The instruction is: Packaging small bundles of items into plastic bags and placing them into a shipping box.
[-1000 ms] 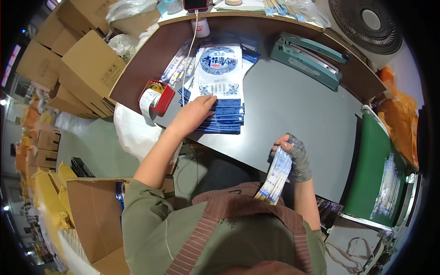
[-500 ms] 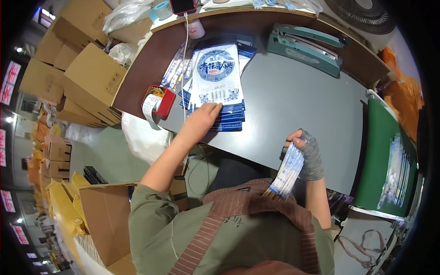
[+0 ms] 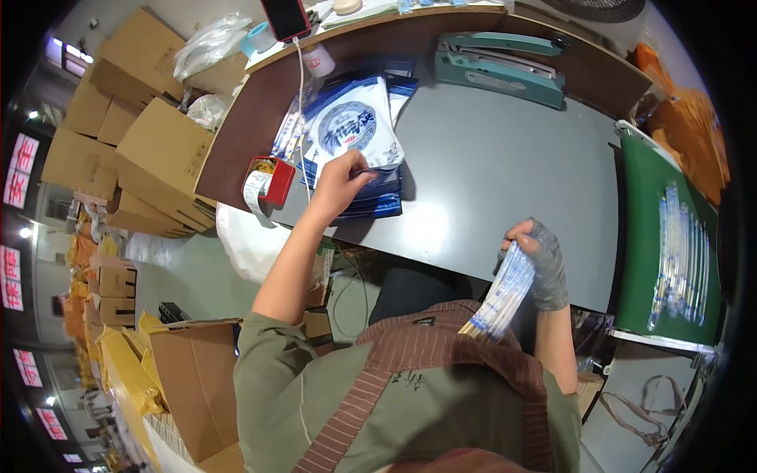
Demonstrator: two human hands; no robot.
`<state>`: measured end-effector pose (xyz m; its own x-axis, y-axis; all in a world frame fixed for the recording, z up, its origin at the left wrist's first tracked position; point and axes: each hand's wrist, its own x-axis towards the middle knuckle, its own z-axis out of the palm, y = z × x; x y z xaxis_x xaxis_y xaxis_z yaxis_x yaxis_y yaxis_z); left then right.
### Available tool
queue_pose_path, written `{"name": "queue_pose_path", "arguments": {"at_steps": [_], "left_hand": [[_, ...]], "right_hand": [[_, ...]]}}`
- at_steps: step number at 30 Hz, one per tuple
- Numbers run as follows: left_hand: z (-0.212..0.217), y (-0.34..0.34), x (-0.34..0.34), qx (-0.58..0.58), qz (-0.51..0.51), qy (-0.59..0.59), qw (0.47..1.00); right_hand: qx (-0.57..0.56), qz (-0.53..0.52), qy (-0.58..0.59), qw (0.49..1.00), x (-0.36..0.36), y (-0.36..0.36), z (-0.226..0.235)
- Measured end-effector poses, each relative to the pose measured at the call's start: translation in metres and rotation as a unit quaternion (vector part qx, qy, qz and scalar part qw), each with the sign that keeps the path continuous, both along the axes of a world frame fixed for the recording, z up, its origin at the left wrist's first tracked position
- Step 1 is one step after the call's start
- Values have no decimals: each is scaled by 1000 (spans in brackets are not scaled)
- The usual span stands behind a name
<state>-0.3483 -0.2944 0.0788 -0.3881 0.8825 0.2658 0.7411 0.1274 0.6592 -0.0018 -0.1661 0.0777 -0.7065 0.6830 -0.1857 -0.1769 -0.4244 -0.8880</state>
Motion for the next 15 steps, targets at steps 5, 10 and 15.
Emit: {"name": "queue_pose_path", "arguments": {"at_steps": [5, 10, 15], "left_hand": [[-21, 51, 78, 7, -57, -125, 991], [-38, 67, 155, -66, -209, -105, 970], [-26, 59, 181, -120, -264, -153, 945]], "right_hand": [[-12, -14, 2, 1000, 11, -4, 2], [26, -16, -7, 999, 20, -5, 3], [146, -8, 35, 989, 1, -16, -4]]}}
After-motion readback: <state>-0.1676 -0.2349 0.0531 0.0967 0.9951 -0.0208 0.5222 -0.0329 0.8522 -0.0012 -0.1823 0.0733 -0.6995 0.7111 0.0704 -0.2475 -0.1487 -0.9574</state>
